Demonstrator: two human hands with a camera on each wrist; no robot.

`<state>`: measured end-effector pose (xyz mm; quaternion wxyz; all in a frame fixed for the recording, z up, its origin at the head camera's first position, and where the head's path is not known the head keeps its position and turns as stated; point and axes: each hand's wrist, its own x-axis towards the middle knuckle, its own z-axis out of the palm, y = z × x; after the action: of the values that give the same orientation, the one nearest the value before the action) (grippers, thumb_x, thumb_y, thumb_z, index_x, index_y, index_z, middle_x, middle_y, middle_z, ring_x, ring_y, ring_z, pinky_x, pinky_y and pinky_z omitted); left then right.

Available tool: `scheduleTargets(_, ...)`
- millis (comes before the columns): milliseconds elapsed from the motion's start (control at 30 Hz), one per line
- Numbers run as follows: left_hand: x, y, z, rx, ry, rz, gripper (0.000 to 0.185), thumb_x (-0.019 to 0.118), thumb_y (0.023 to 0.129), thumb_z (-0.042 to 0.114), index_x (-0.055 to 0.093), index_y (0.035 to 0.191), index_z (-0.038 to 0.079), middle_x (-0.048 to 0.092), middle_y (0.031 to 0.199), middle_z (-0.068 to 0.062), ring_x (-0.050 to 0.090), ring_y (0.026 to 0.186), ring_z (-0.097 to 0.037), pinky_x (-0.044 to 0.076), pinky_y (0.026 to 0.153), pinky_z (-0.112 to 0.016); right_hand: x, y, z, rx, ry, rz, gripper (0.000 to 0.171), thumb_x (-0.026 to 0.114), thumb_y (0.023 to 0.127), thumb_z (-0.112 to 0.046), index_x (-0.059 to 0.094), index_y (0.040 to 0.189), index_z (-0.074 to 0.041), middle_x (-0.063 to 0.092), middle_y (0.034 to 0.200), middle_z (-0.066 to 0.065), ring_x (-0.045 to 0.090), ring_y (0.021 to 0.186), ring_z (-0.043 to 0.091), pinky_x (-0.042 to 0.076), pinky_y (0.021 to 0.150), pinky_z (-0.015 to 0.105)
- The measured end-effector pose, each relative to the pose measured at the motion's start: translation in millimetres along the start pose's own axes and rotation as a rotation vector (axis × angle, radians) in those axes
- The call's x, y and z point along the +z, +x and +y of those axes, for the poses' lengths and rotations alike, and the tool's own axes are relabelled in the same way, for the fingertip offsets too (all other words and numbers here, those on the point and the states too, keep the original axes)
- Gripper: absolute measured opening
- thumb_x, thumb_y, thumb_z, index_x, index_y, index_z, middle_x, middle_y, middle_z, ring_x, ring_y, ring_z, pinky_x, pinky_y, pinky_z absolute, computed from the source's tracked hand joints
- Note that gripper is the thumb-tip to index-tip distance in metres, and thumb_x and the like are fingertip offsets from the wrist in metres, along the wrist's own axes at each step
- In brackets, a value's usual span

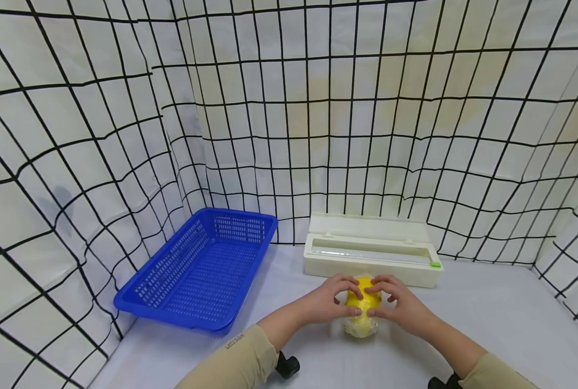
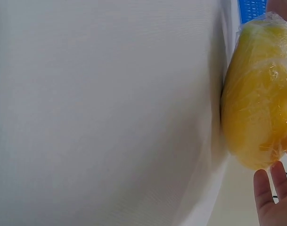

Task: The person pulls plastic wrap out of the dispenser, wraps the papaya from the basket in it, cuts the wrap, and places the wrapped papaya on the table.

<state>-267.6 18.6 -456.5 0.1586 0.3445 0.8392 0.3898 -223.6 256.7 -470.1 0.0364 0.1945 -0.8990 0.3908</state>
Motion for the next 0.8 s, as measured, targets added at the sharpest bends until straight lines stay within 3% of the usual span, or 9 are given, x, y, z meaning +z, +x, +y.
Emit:
scheduleTargets(167,6.0,3.1,-0.4,-0.01,0.053,0.035,0.022,0.074,0.087,0.044,0.061,0.104,0.036,0.045,0.137,0.009,0.041,0.127,-0.017,0.049,0.091,-0.029,0.8,-1.0,2.0,-0.027,0.01,-0.003,0.037,0.081,0.082,-0.035,0.069,0.115,-0.024,0.052,0.129,0.005,0.049,0.114,0.026,0.048,0.082,0.03)
scheduleTargets(500,4.7,3.7,4.4,-0.048,0.06,0.049,0.02,0.075,0.087,0.04,0.061,0.101,0.036,0.046,0.133,0.011,0.042,0.125,-0.016,0.045,0.103,-0.044,-2.2,-0.4,1.7,-0.079,0.017,-0.018,0.036,0.078,0.086,-0.029,0.068,0.119,-0.022,0.051,0.131,0.008,0.048,0.116,0.027,0.049,0.082,0.029)
scheduleTargets(800,4.0,0.9,5.5,-0.026,0.044,0.05,0.017,0.072,0.09,0.041,0.063,0.102,0.034,0.046,0.135,0.01,0.043,0.125,-0.015,0.049,0.093,-0.031,-5.7,-1.4,-5.0,-0.029,0.018,-0.033,0.036,0.077,0.086,-0.031,0.069,0.119,-0.021,0.05,0.132,0.009,0.048,0.117,0.029,0.049,0.085,0.035)
